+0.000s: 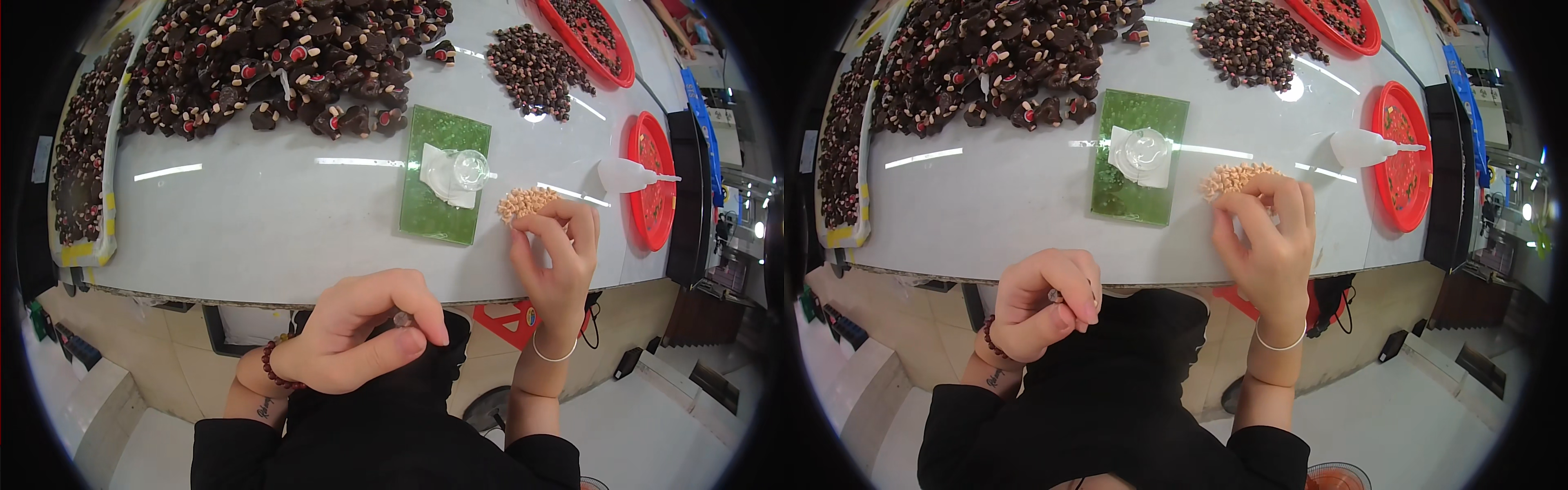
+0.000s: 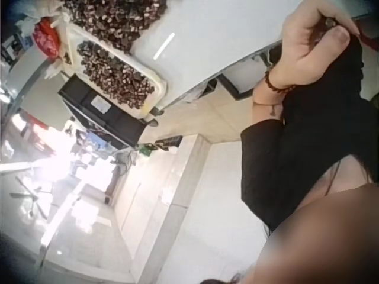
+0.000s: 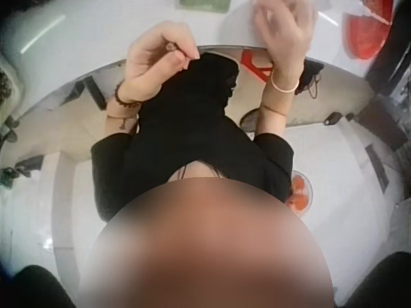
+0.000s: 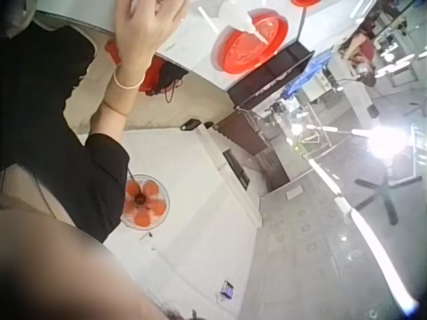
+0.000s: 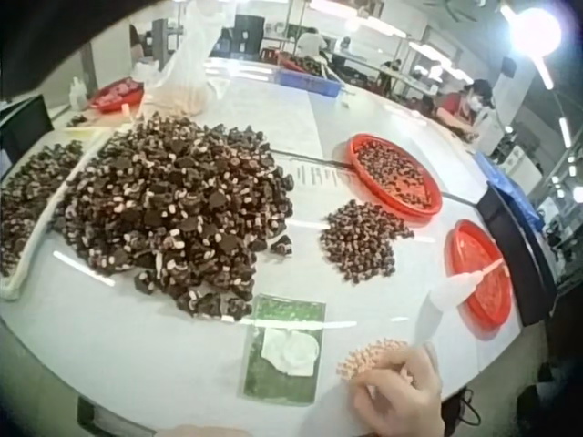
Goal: The person assembles small toy figurine heads by attaching tiny beads onto them with a precision glue applicator.
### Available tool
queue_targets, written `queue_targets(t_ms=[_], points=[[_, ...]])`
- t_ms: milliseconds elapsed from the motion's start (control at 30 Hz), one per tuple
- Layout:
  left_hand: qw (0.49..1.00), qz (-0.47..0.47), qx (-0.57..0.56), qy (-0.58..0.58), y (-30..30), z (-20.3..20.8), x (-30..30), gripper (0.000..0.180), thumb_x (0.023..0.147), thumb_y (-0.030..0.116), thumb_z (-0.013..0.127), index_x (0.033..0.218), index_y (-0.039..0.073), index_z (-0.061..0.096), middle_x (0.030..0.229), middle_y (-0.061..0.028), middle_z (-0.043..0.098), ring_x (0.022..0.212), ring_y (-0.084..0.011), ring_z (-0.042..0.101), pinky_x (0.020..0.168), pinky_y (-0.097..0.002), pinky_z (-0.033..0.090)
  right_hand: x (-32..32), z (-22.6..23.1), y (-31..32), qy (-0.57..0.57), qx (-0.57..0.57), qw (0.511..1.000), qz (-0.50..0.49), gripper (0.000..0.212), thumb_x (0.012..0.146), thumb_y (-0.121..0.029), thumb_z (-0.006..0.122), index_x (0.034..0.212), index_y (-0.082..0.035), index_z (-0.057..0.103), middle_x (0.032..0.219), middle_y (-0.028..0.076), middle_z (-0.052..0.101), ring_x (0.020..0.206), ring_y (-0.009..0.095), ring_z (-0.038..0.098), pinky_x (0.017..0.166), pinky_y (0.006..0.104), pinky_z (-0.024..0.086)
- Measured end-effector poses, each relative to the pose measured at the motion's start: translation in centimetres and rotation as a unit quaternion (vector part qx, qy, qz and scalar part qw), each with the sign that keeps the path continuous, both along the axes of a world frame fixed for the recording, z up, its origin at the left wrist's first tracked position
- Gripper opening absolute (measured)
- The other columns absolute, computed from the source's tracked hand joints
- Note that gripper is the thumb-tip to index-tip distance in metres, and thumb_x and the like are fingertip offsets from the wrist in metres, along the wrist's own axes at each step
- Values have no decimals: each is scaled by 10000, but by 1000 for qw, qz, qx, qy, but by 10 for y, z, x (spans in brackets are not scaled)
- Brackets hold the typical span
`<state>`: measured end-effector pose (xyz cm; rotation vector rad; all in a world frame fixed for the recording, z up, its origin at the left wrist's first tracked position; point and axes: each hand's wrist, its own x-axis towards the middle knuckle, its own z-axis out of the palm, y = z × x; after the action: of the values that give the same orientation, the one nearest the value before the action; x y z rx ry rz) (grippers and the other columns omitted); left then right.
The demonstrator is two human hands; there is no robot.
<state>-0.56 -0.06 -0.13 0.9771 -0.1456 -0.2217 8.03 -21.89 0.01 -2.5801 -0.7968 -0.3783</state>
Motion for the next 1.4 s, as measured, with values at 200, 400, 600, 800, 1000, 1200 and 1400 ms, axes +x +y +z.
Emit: queue_targets(t_ms=[200,400,600,800,1000,1200,1400], points=[[983,-8,159,-88,2,1,3,71,852,23,542,915,25,574,798,-45,520,643,-107,491,564,-241,392,-19,13,11,83,257,958,95,232,533,101,570,707,-48,539,750,75,598,639,211,535,597,283,432],[964,10,216,-155,-17,-1,7,73,805,18,600,873,21,573,754,-57,508,583,-134,488,494,-251,385,-48,23,35,112,291,941,129,303,493,122,590,732,-60,555,727,42,598,604,198,557,532,269,441],[975,-15,168,-146,-16,-2,8,67,823,34,593,882,11,570,754,-54,512,593,-136,489,509,-251,389,-44,22,30,170,324,918,151,288,543,86,702,782,-57,629,736,29,593,600,170,542,520,262,428],[991,-89,41,-89,-17,-10,5,74,874,79,541,895,10,560,755,-47,519,622,-116,471,527,-238,373,-40,22,27,240,358,882,192,222,591,-22,771,784,-58,667,735,17,583,617,150,527,529,247,407],[992,-94,31,-84,-18,-10,5,79,878,89,524,855,16,542,749,-46,515,617,-115,448,524,-232,356,-42,17,28,222,370,883,185,193,614,-56,775,773,-64,665,740,15,577,618,151,523,541,246,405],[990,-84,63,-97,-17,-7,7,73,862,81,529,839,13,540,741,-50,502,593,-118,443,501,-240,359,-42,16,27,224,356,886,197,207,630,-69,767,787,-74,632,764,19,557,645,167,514,547,273,404],[986,-65,84,-131,-14,-9,8,30,812,37,536,823,15,552,732,-56,484,577,-128,456,482,-247,368,-43,19,30,218,339,890,212,230,600,-27,750,777,-69,608,777,35,540,643,187,504,543,279,402]])
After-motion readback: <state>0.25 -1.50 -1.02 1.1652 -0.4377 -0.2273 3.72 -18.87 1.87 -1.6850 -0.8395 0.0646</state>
